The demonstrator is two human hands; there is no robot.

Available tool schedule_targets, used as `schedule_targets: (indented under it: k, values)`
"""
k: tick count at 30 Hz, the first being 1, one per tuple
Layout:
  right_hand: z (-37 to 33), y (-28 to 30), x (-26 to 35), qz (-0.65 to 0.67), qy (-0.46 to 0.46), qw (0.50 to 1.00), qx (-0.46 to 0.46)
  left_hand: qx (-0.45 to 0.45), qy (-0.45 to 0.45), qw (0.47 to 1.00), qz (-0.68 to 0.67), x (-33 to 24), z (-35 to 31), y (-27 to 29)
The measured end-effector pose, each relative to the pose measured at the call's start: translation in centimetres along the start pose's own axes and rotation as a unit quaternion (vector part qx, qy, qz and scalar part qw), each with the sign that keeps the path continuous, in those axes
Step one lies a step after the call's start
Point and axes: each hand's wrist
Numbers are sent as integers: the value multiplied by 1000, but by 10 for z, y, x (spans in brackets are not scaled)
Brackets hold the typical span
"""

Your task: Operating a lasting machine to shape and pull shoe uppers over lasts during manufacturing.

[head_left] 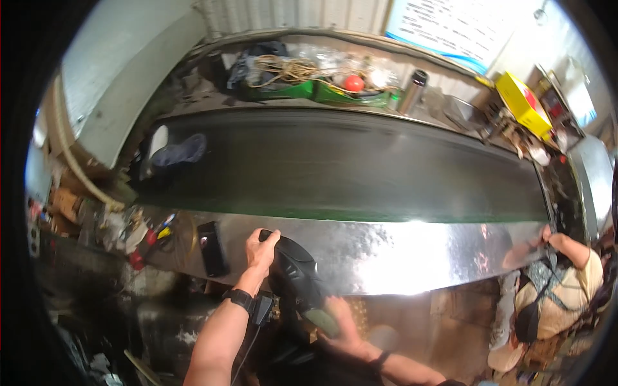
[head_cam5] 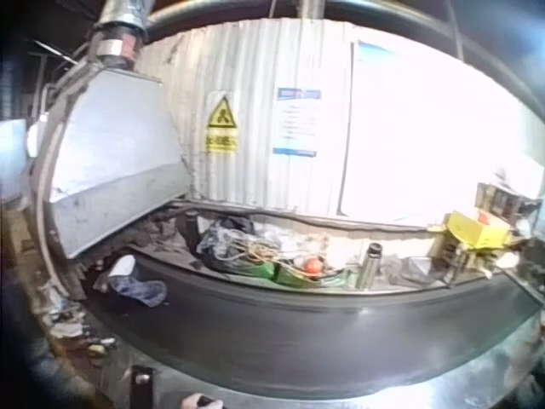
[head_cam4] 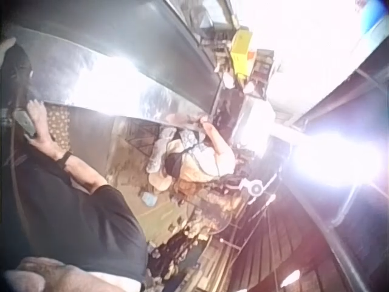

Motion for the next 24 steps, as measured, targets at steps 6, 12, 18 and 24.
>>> schedule_targets:
  k: [6,12,18,24]
  values:
    - [33,34,45,337,-61,938,51,-13,-82,994,-69,-44,-77,66]
    - [109,-3,110,385,-275,819,324,-138,-185,972,-36,-61,-184,150]
    - [86,-121,244,310,-26,885,346,-337,-153,929,-26,-43,-346,274]
    - [53,-247,342,374,-34,812,446,-469,-136,840,-238,32,-510,394]
Point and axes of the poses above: each hand's wrist, its own z-axis towards the middle knuckle, its own y-axis out of the back of the hand, x = y × z, and after that the axes turned 14 degrees about x, right-handed
